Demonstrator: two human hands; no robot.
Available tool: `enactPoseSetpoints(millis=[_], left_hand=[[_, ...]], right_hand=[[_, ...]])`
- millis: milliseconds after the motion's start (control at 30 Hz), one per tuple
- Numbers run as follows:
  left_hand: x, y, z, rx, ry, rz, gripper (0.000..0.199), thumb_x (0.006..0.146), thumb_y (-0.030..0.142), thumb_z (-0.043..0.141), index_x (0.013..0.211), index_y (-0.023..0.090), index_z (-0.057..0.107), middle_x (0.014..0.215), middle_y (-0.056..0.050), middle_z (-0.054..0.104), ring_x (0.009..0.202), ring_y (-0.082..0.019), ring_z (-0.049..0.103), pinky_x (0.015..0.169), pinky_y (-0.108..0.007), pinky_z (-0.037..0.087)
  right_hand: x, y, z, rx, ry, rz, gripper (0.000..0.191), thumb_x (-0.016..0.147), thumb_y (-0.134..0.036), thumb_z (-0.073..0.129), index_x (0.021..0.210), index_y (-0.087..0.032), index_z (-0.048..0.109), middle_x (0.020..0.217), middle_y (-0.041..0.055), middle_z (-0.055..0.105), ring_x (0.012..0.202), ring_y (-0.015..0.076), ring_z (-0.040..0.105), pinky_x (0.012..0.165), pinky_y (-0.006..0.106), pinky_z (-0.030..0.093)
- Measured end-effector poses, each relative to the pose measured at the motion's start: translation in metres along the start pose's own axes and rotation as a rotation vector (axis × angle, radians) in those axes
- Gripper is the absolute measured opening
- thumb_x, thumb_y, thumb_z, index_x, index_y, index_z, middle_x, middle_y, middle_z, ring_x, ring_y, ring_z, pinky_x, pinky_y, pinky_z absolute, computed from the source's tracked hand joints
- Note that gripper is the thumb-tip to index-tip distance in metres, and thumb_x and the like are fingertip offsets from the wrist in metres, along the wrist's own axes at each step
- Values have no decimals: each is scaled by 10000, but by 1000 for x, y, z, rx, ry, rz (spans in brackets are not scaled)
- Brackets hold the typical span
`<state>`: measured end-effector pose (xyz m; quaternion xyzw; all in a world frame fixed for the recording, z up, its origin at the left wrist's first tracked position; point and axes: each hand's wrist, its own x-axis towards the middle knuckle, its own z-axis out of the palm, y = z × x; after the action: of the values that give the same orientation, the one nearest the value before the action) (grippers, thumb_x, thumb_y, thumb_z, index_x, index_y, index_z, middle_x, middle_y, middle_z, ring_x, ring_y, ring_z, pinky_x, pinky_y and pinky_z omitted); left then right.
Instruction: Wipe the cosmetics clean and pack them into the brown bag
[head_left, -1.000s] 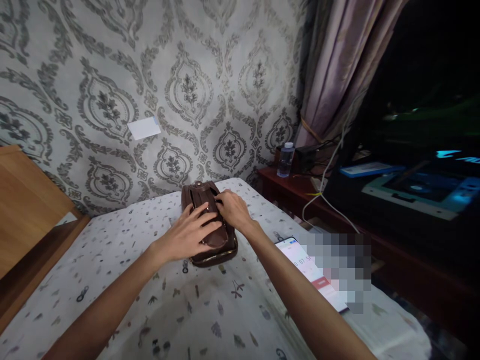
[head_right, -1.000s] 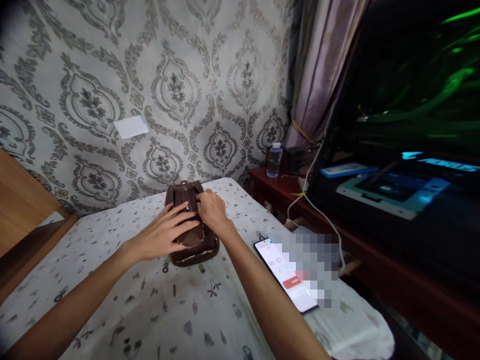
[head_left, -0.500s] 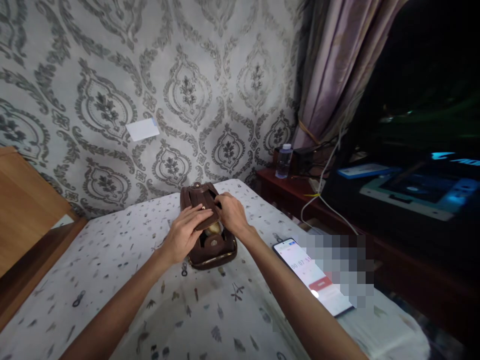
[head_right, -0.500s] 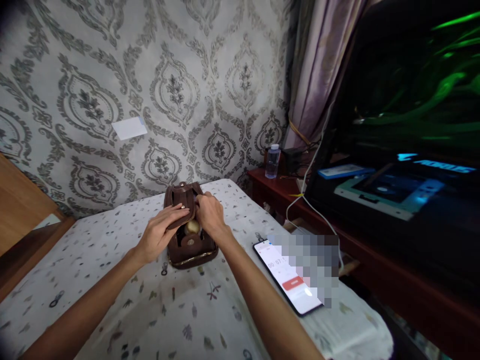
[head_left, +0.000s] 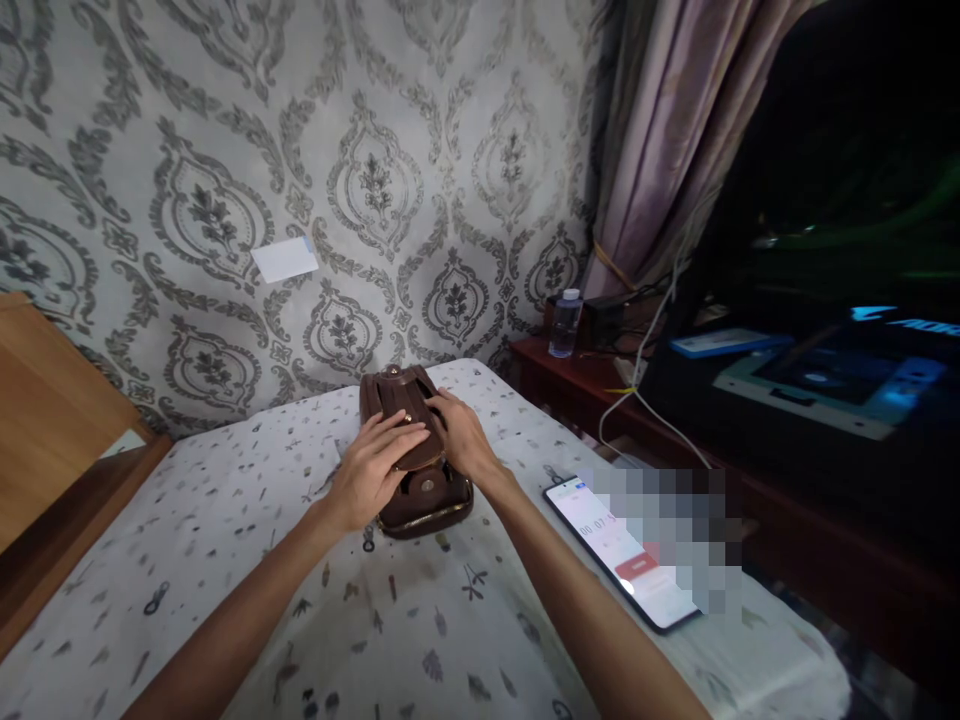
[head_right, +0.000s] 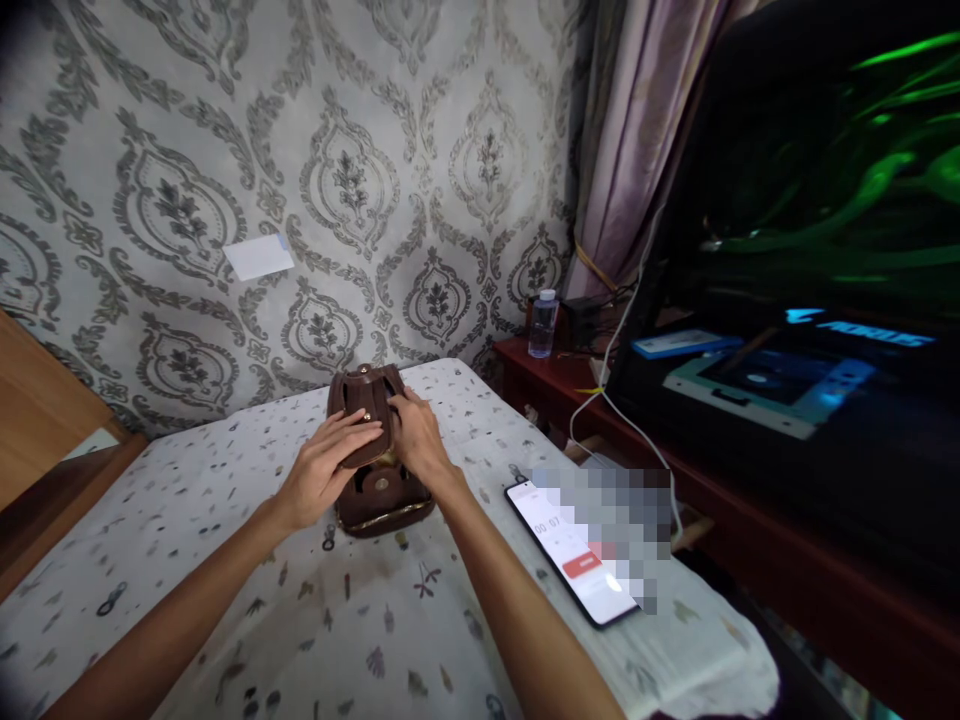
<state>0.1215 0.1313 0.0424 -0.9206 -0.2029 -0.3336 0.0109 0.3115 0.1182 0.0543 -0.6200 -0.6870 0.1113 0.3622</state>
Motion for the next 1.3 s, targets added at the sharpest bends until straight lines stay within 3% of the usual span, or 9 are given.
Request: enactPoseSetpoints(millis=[233,367,500,633,733,900,1000,1133,1300], left_hand=[[-6,-2,4,19,-33,15,557,940,88,427,1448,307,496,1434,-67,608,1455,-269,422,1212,-587,302],[-8,-2,8,20,-16,36,540,959,99,412,1452,307,486,1442,-71,599,1466,-268,403,1221,-592,273],[-7,-1,8,14,-25,40,511,977,129,408,1453,300,481,1448,-74,586,1478,-270,378,1240,-577,231],[-5,4,-7,-103,-103,38,523,960,241,527,1473,291,444,1503,-90,515,1488,-300,345,1252,-558,202],[1,0,-26,-325,-132,-72,558,945,338,581,1480,292,431,1574,-91,419,1515,-313,279,1244,-501,254],[19,-44,-38,-628,47,-321,484,915,394,589,1379,265,538,1511,-78,505,1470,-309,369,1232,-460,270],[34,-80,-25,-534,188,-541,503,829,333,635,1317,226,575,1406,-112,593,1384,-303,478,1146,-464,378],[51,-111,-4,-346,124,-654,473,773,274,630,1237,184,634,1276,-121,678,1221,-273,601,1004,-397,476],[69,-125,7,-214,123,-664,193,760,283,646,902,172,716,931,-55,738,925,-236,643,850,-336,467]], right_hand=[[-17,13,18,246,107,-104,622,864,-221,469,1476,-118,427,1476,149,541,1361,230,500,1137,393,396],[-21,20,27,189,135,-219,625,820,-181,490,1441,-118,502,1505,149,518,1453,239,403,1233,461,267],[-26,25,32,215,183,-332,594,798,-177,547,1392,-180,580,1446,124,582,1446,278,416,1226,531,277],[-28,28,36,249,218,-318,592,784,-195,611,1375,-236,612,1465,119,564,1435,326,423,1199,575,314],[-29,30,39,257,238,-288,590,786,-176,606,1372,-240,619,1496,123,531,1445,335,407,1185,588,328],[-28,33,39,267,218,-273,645,723,-265,757,1355,-250,632,1527,143,490,1456,360,382,1172,598,344],[-28,33,35,259,177,-276,678,705,-278,770,1365,-226,624,1537,162,471,1462,362,371,1181,599,326],[-33,28,37,232,191,-269,678,716,-206,697,1386,-244,608,1558,140,445,1473,358,351,1184,597,312],[-44,12,55,194,414,-167,544,759,-249,657,1302,-275,676,1530,113,478,1436,374,382,1133,586,378]])
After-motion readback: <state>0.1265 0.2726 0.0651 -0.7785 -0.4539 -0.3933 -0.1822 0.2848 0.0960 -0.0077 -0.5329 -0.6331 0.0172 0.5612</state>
